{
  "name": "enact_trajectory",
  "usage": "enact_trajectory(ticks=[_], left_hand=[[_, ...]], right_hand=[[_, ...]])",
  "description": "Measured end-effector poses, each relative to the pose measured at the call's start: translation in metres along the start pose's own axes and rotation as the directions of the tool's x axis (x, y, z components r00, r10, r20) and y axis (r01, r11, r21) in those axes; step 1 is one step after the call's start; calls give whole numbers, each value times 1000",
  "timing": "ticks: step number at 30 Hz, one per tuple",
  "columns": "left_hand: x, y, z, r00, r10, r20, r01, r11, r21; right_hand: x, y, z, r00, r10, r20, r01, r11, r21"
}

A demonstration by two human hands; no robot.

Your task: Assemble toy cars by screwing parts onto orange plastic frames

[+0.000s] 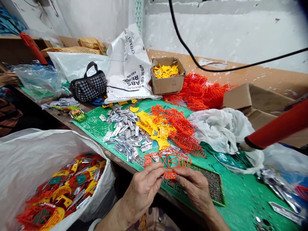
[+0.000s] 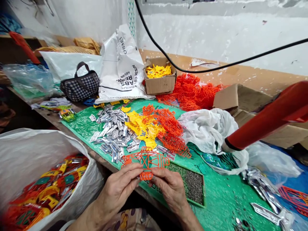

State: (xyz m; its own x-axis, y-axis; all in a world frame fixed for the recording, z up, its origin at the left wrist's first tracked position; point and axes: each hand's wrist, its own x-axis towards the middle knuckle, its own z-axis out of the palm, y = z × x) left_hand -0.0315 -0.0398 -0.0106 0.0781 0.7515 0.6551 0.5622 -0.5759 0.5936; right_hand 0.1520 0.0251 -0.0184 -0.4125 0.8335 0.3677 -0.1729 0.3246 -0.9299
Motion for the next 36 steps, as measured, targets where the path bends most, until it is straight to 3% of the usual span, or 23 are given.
enact_trajectory(ticks=[6, 16, 24, 29, 36], left_hand=[[0, 3, 0, 998, -57, -12, 56, 997, -60], [2, 4, 5, 998, 23, -59, -17, 995, 94], [2, 6, 4, 998, 19, -67, -14, 997, 73], [2, 5, 0, 1000, 14, -21, -13, 1000, 18], [-2, 7, 5, 1000, 9, 18, -11, 998, 67]], right_hand=[[-1, 5, 0, 996, 89, 7, -89, 992, 91], [-2, 10, -4, 992, 124, 12, -124, 991, 53], [-4, 13, -5, 990, 142, 24, -143, 988, 60], [-2, 9, -3, 993, 112, 41, -115, 991, 75], [-1, 8, 3, 997, 2, -76, -9, 996, -84]])
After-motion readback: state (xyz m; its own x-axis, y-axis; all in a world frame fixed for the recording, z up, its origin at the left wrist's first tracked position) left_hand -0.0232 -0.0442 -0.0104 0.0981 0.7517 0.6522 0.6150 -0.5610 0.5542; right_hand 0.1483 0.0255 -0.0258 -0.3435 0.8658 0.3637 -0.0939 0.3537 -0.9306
